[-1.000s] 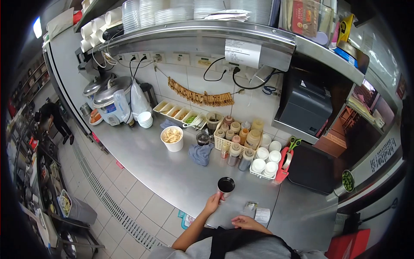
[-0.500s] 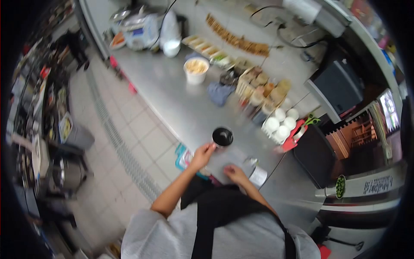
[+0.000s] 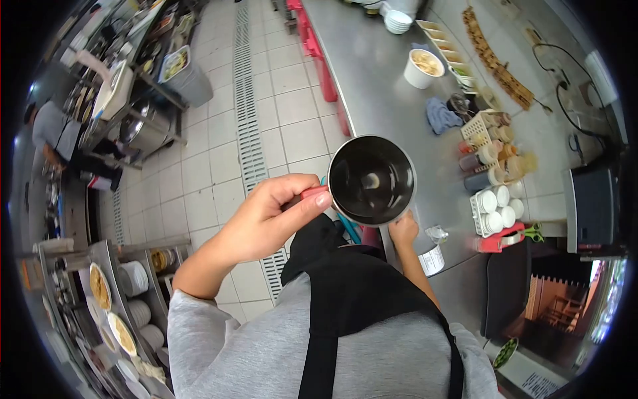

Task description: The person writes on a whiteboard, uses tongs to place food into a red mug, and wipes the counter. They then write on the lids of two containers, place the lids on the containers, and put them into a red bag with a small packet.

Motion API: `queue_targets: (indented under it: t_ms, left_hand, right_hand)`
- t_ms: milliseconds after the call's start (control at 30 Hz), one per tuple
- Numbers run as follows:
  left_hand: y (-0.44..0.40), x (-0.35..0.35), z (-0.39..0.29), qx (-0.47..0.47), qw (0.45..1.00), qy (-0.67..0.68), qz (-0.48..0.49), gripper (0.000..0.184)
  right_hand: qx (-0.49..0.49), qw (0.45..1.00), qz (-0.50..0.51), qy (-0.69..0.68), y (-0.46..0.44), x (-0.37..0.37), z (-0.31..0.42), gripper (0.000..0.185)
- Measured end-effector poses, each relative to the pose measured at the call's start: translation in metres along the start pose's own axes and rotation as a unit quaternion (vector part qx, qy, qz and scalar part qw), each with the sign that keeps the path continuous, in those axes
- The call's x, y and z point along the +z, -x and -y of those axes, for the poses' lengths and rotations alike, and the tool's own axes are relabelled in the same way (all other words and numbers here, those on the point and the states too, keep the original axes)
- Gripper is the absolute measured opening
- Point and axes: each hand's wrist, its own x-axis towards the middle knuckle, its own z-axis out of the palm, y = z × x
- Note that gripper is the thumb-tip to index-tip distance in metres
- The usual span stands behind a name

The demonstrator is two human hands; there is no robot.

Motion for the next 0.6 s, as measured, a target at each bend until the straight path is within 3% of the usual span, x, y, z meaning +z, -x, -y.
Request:
queue_targets:
  t_ms: [67,100,133,233,300,333,367,600]
  left_hand:
    - [0.02,-0.001,-0.025,0.035,0.999,-0.028,-0.017,0.023]
    - [0.028,-0.001,-0.035,0.074,0.995,-0.057,-0.022,0.021]
    - [0.034,-0.001,-0.043,0.07,0.995,-0.058,-0.029,0.021]
    - [0.047,-0.004,-0.061,0.206,0.969,-0.135,0.01,0.014]
    - [0.055,-0.002,-0.07,0.22,0.97,-0.104,0.02,0.015]
    - [0.059,0.0,-0.073,0.233,0.969,-0.069,0.034,0.017]
    - [0.062,0.007,-0.075,0.239,0.97,-0.036,-0.015,0.036]
    - [0.06,0.011,-0.101,0.381,0.909,-0.164,0.028,0.051]
  right_hand:
    - [-0.038,0.992,-0.101,-0.059,0.005,0.003,0.004,0.015]
    - [-0.031,0.998,-0.048,0.036,0.004,-0.003,0.008,0.013]
    - [-0.036,0.998,-0.043,0.032,0.005,-0.001,0.008,0.013]
    - [-0.059,0.997,-0.039,0.02,0.005,-0.001,0.001,0.013]
    - [-0.073,0.996,-0.051,0.006,0.006,-0.004,0.004,0.013]
    - [-0.083,0.995,-0.062,-0.005,0.006,-0.007,0.007,0.013]
    - [-0.072,0.995,-0.069,-0.019,0.005,-0.013,0.015,0.013]
    - [-0.082,0.995,-0.058,0.013,0.005,-0.013,0.01,0.013]
